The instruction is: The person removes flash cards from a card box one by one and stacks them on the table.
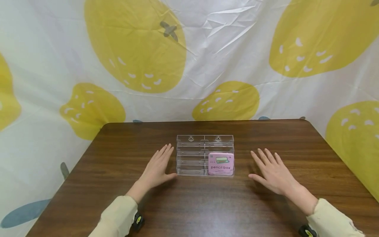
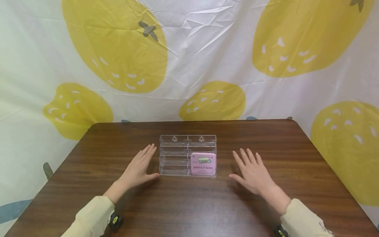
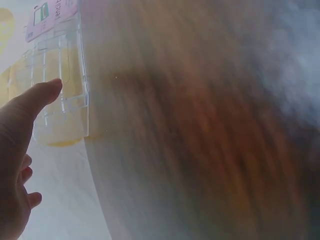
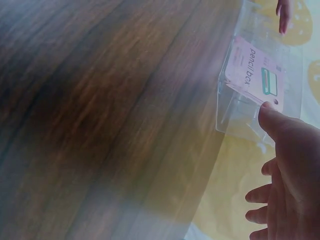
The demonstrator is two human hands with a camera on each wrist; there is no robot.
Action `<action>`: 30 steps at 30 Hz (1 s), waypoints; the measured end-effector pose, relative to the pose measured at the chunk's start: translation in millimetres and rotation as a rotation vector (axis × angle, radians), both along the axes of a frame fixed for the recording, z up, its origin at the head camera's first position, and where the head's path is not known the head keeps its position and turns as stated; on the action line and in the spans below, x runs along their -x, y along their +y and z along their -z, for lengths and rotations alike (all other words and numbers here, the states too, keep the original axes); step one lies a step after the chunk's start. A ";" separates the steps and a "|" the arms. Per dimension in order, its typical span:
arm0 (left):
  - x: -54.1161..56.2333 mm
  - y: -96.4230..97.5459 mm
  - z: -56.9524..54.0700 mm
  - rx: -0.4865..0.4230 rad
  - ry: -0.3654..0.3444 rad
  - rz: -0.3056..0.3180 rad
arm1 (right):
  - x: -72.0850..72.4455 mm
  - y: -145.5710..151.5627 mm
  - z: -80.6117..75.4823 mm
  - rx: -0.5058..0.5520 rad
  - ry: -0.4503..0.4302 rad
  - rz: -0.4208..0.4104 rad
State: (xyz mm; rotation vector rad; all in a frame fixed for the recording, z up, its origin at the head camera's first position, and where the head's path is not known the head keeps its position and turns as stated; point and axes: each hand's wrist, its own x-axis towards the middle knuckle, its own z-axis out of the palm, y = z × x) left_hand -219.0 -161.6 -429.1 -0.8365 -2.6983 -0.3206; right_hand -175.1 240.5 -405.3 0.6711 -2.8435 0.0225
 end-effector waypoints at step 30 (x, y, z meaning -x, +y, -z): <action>7.9 9.4 -2.1 0.025 -0.002 -0.004 | 15.7 -29.0 -6.6 0.100 0.050 -0.122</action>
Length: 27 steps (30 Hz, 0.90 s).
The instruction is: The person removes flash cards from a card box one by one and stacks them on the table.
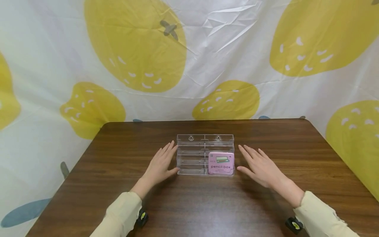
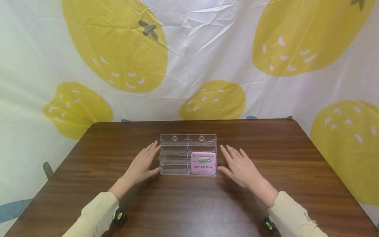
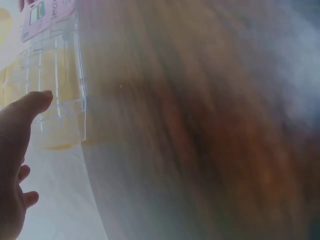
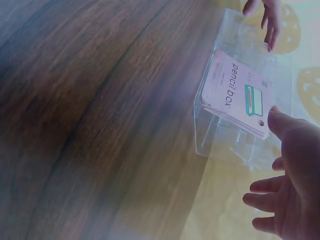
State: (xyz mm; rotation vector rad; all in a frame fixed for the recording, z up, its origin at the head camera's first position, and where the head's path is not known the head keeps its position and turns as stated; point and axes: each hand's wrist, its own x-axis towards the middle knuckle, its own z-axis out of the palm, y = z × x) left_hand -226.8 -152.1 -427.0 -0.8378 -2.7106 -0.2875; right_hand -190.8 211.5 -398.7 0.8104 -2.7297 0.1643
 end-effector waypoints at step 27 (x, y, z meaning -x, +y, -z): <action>2.4 2.4 0.7 0.002 -0.025 0.011 | 18.6 -27.2 -4.0 0.181 0.187 -0.081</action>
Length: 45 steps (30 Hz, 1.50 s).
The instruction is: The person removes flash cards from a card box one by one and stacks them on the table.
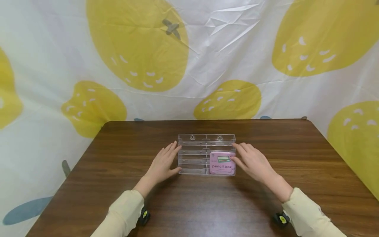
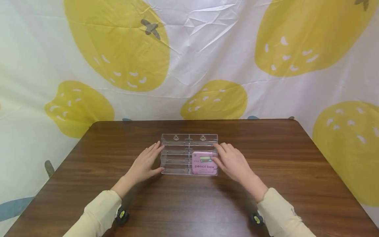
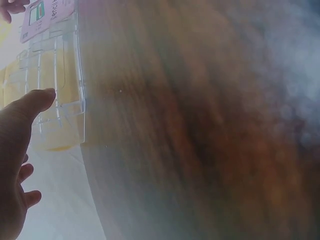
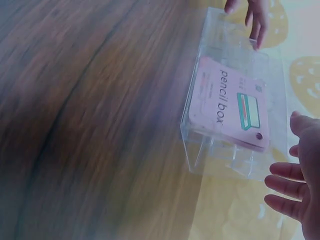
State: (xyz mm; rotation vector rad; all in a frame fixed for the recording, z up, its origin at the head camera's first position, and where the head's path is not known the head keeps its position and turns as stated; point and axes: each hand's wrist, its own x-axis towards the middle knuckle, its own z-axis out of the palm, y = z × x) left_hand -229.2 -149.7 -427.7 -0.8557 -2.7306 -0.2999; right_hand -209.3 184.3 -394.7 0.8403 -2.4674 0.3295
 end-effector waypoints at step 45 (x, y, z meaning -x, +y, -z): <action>-0.2 0.2 1.8 -0.040 -0.010 0.013 | 12.5 -11.3 23.4 0.403 -0.231 -0.013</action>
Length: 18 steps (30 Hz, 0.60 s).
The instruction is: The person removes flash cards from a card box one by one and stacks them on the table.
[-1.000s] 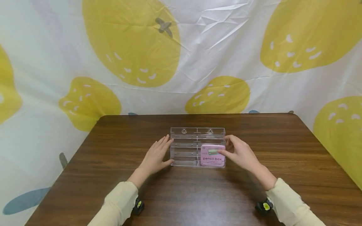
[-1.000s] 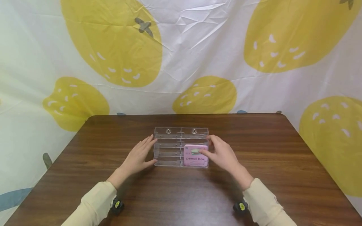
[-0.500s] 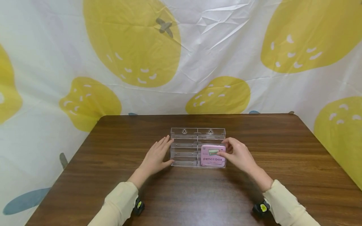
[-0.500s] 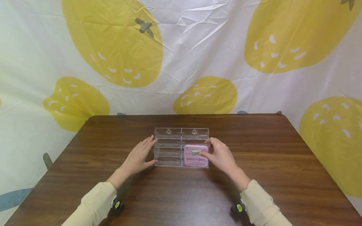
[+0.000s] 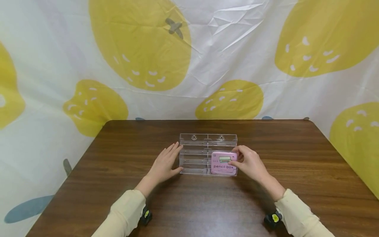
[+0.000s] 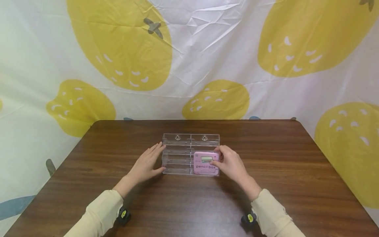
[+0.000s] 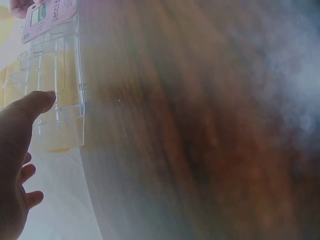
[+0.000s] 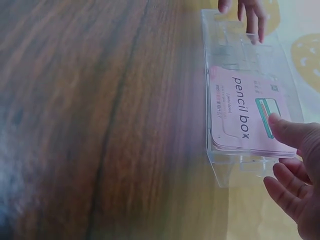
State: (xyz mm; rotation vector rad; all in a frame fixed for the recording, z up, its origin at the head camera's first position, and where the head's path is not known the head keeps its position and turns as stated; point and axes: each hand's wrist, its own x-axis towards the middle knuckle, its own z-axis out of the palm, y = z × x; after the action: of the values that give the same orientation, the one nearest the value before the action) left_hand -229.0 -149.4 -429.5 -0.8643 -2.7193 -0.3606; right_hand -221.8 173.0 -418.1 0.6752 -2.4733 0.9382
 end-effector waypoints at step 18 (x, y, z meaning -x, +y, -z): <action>-0.8 -0.2 1.3 -0.051 0.049 0.024 | 5.2 1.7 3.7 -0.039 0.073 -0.004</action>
State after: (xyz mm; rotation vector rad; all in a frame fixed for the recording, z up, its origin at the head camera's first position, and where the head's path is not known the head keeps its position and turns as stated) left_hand -228.3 -149.7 -430.8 -0.8805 -2.6451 -0.4061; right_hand -227.1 174.8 -421.8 0.7146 -2.4321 0.8532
